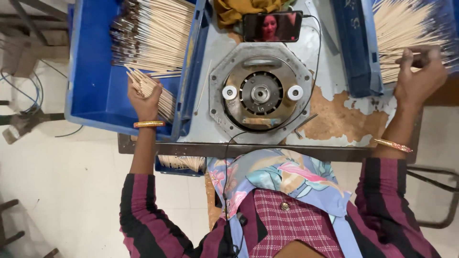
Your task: Feeding sticks into a processing machine and collecting the finished incense sticks from the output bin.
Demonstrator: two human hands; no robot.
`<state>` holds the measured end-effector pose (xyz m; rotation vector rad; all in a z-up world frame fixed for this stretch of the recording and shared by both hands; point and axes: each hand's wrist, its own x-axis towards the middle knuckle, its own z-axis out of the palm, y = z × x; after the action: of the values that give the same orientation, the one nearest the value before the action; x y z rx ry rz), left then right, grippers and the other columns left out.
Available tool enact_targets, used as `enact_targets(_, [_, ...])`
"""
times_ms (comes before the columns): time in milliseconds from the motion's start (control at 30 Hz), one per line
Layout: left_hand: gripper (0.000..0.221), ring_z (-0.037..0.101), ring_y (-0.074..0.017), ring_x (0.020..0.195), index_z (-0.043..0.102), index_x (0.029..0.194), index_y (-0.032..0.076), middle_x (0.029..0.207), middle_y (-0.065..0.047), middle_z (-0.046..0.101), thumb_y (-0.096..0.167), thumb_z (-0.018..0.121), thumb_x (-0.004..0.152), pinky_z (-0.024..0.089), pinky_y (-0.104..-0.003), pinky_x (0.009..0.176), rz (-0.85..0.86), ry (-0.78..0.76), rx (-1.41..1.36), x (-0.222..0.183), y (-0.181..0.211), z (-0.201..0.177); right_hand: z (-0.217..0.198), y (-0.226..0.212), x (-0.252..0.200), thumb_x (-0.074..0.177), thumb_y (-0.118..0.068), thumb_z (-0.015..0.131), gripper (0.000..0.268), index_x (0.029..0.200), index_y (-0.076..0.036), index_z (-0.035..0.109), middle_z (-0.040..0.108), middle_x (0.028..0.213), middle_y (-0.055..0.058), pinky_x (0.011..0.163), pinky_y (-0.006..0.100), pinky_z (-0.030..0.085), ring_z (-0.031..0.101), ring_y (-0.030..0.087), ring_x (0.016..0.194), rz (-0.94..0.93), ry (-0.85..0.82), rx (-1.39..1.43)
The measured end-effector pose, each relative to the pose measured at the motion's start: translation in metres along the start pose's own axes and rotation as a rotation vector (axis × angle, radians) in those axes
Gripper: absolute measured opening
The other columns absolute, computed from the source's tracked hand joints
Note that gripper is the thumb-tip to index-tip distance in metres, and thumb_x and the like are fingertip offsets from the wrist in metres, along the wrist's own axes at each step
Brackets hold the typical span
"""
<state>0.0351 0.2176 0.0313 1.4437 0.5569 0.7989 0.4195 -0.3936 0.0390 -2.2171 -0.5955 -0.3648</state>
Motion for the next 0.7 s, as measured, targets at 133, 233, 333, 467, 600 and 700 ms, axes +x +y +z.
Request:
enact_targets(133, [0.043,0.072,-0.0176,0.091,0.06,0.122,-0.003,0.103,-0.011,0.072,-0.005,0.083,0.085,0.061,-0.029,0.084,-0.082,-0.039,0.112,0.012,-0.039,-0.018,0.001,-0.022,0.007,0.105,0.006,0.066,0.007,0.112,0.005,0.065,0.076,0.096,0.014,0.084,0.03,0.061,0.083,0.021,0.094,-0.008,0.032,0.006])
enact_targets(233, [0.04,0.073,-0.0185,0.088,0.065,0.117,-0.005,0.102,-0.012,0.074,-0.001,0.086,0.083,0.061,-0.029,0.081,-0.215,-0.109,0.219,0.028,-0.055,-0.026,0.002,-0.027,0.007,0.105,0.006,0.066,0.007,0.112,0.005,0.065,0.076,0.096,0.014,0.083,0.029,0.061,0.083,0.021,0.094,-0.01,0.044,0.017])
enact_targets(333, [0.05,0.074,-0.0199,0.085,0.063,0.114,-0.005,0.1,-0.012,0.075,0.006,0.091,0.074,0.062,-0.031,0.078,-0.307,0.082,0.285,0.045,-0.067,-0.032,-0.002,-0.029,0.002,0.105,0.006,0.065,0.005,0.11,0.005,0.064,0.076,0.097,0.014,0.085,0.029,0.061,0.083,0.021,0.091,-0.014,0.044,0.021])
enact_targets(467, [0.05,0.076,-0.0316,0.08,0.065,0.109,-0.012,0.093,-0.019,0.075,0.016,0.082,0.072,0.065,-0.041,0.073,-0.557,0.487,-0.242,0.085,-0.016,-0.059,-0.003,-0.035,0.012,0.107,0.005,0.065,0.005,0.112,0.004,0.064,0.076,0.099,0.014,0.085,0.03,0.061,0.081,0.021,0.093,0.005,0.022,0.029])
enact_targets(600, [0.036,0.069,-0.0291,0.082,0.057,0.112,0.001,0.09,-0.013,0.065,0.018,0.075,0.086,0.065,-0.044,0.078,-0.496,0.314,-0.504,0.025,0.098,-0.02,0.001,-0.065,0.005,0.104,0.003,0.067,0.007,0.11,0.003,0.065,0.078,0.103,0.014,0.09,0.032,0.06,0.079,0.021,0.097,-0.002,-0.04,-0.032])
enact_targets(700, [0.034,0.067,-0.0258,0.09,0.053,0.119,0.007,0.099,-0.008,0.061,0.006,0.073,0.092,0.061,-0.044,0.086,-0.381,0.128,-0.659,-0.025,0.115,0.039,0.033,-0.153,0.013,0.113,-0.012,0.07,0.012,0.116,-0.001,0.069,0.075,0.112,0.011,0.101,0.032,0.062,0.075,0.017,0.109,0.075,-0.07,0.107])
